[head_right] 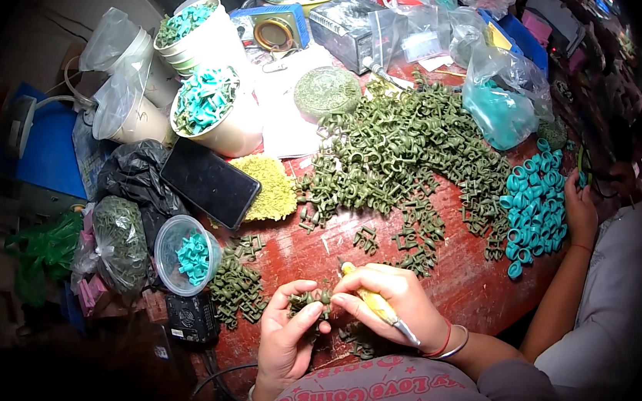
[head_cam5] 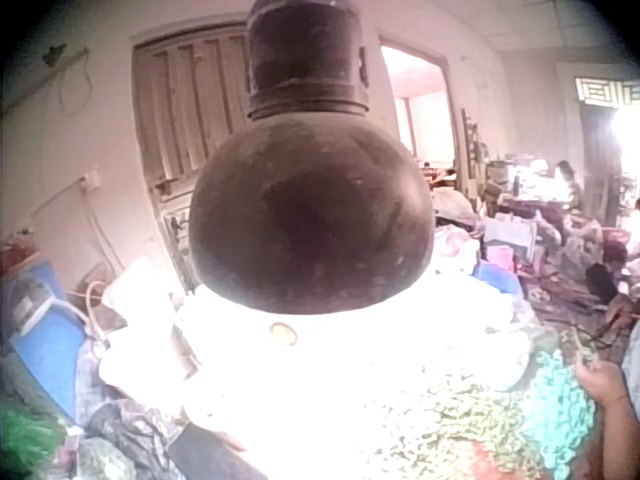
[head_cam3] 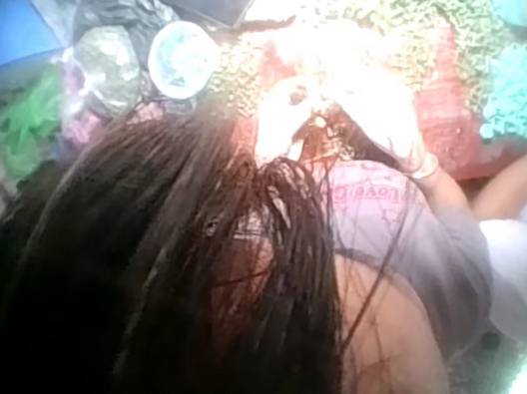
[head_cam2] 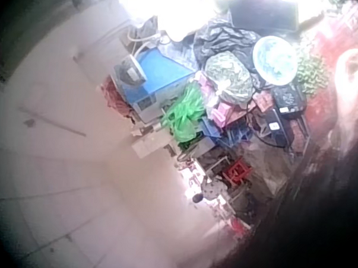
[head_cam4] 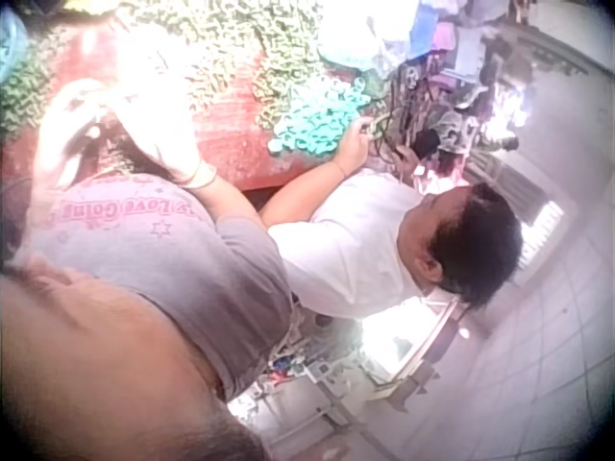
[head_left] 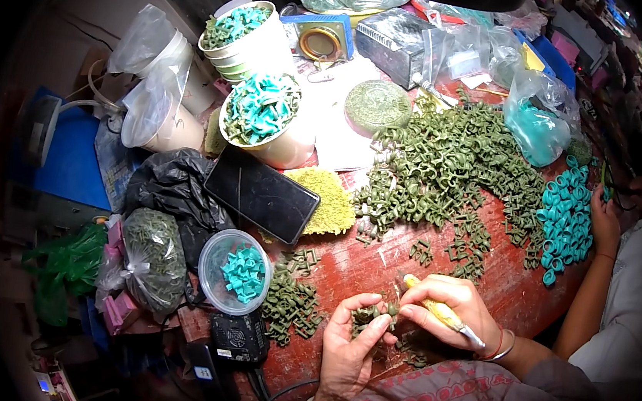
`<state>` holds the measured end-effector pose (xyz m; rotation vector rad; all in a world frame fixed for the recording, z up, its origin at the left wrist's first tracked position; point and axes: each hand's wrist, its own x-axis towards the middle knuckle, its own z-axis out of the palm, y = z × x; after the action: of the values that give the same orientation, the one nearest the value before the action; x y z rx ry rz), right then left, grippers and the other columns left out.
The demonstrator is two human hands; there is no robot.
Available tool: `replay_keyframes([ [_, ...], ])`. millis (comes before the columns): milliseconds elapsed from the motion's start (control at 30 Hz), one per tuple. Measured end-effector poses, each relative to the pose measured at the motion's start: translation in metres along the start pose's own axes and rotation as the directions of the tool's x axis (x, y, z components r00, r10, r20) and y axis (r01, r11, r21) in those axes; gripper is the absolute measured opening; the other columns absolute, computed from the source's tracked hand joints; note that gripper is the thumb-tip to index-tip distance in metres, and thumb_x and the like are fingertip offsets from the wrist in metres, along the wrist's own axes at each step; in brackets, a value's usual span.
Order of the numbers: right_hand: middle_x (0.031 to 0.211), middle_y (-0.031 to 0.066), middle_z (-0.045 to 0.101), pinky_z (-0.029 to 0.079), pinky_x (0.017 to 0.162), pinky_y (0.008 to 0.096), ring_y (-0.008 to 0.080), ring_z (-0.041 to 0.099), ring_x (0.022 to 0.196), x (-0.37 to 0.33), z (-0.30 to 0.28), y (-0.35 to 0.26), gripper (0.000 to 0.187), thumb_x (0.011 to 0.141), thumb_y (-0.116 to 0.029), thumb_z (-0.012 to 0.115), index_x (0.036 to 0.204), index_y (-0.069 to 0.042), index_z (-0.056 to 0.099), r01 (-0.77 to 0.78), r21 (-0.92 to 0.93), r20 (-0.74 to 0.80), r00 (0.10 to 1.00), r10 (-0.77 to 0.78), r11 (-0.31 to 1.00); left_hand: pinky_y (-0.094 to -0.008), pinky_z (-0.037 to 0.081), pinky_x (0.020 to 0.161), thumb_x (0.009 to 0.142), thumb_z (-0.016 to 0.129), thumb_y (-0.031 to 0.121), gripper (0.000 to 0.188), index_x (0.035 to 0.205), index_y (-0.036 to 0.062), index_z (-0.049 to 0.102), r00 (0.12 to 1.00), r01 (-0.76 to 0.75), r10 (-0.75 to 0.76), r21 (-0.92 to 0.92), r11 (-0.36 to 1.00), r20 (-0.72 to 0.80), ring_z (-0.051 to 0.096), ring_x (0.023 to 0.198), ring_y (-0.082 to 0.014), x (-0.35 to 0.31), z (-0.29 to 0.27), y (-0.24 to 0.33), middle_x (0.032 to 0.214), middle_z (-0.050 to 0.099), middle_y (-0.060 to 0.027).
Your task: The person uses a thin metal tool to assemble small green plastic leaves into a cluster. They pick up individual leaf pieces from the table and attach them to a base or stem.
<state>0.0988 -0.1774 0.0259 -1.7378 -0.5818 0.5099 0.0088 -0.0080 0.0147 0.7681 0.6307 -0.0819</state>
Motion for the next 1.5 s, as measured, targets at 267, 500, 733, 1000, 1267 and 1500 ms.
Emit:
replay_keyframes([
  [267, 0.088, 0.0112, 0.067, 0.051, 0.067, 0.0338, 0.0241, 0.064, 0.072, 0.000, -0.003, -0.012, 0.030, 0.088, -0.014, 0.074, 0.114, -0.001, 0.065, 0.263, -0.242, -0.097, 0.951, -0.293, 0.934, -0.0236, 0.054, 0.070, 0.084, 0.066, -0.015, 0.038, 0.118, -0.0024, 0.057, 0.995, -0.096, 0.096, 0.157, 0.983, 0.005, 0.061, 0.082, -0.0134, -0.002, 0.001, -0.001, 0.100, 0.058, -0.0087],
  [500, 0.094, 0.0091, 0.073, 0.051, 0.060, 0.0310, 0.0202, 0.066, 0.071, 0.000, -0.004, -0.004, 0.021, 0.080, -0.003, 0.078, 0.099, -0.003, 0.070, 0.357, -0.180, -0.091, 0.922, -0.376, 0.917, -0.0230, 0.054, 0.069, 0.085, 0.066, -0.014, 0.034, 0.116, -0.0037, 0.059, 0.989, -0.142, 0.147, 0.262, 0.955, 0.000, 0.063, 0.085, -0.0136, -0.002, 0.003, 0.000, 0.106, 0.064, -0.0129],
  [733, 0.095, 0.0090, 0.073, 0.051, 0.059, 0.0316, 0.0208, 0.066, 0.070, 0.000, -0.003, -0.002, 0.022, 0.081, -0.002, 0.078, 0.101, -0.004, 0.068, 0.346, -0.194, -0.103, 0.923, -0.370, 0.918, -0.0229, 0.054, 0.068, 0.085, 0.067, -0.014, 0.034, 0.117, -0.0040, 0.059, 0.991, -0.136, 0.135, 0.282, 0.950, 0.025, 0.064, 0.086, -0.0140, -0.003, 0.002, 0.000, 0.110, 0.066, -0.0151],
  [1000, 0.094, 0.0092, 0.073, 0.051, 0.059, 0.0306, 0.0209, 0.066, 0.068, -0.004, -0.002, -0.003, 0.027, 0.083, -0.001, 0.076, 0.108, -0.005, 0.068, 0.298, -0.261, -0.119, 0.934, -0.336, 0.918, -0.0288, 0.056, 0.076, 0.095, 0.059, -0.002, 0.028, 0.122, -0.0028, 0.056, 0.996, -0.003, 0.005, -0.014, 1.000, 0.092, 0.065, 0.094, -0.0186, 0.002, -0.012, -0.005, 0.113, 0.065, -0.0156],
  [1267, 0.095, 0.0116, 0.073, 0.056, 0.067, 0.0328, 0.0255, 0.072, 0.078, 0.000, 0.001, -0.008, 0.029, 0.084, 0.004, 0.070, 0.111, -0.005, 0.067, 0.315, -0.277, -0.092, 0.932, -0.351, 0.908, -0.0400, 0.056, 0.086, 0.102, 0.042, 0.030, 0.041, 0.126, -0.0003, 0.054, 0.990, 0.072, -0.040, -0.237, 0.969, 0.137, 0.062, 0.108, -0.0270, 0.004, -0.014, -0.002, 0.122, 0.062, -0.0167],
  [1500, 0.086, 0.0119, 0.069, 0.054, 0.064, 0.0340, 0.0271, 0.067, 0.070, 0.000, 0.002, -0.004, 0.029, 0.082, 0.006, 0.069, 0.109, -0.005, 0.067, 0.244, -0.324, -0.140, 0.943, -0.302, 0.914, -0.0420, 0.055, 0.087, 0.102, 0.038, 0.032, 0.045, 0.128, -0.0008, 0.053, 0.995, 0.080, -0.059, -0.281, 0.956, 0.082, 0.062, 0.111, -0.0306, 0.004, -0.005, 0.002, 0.124, 0.061, -0.0184],
])
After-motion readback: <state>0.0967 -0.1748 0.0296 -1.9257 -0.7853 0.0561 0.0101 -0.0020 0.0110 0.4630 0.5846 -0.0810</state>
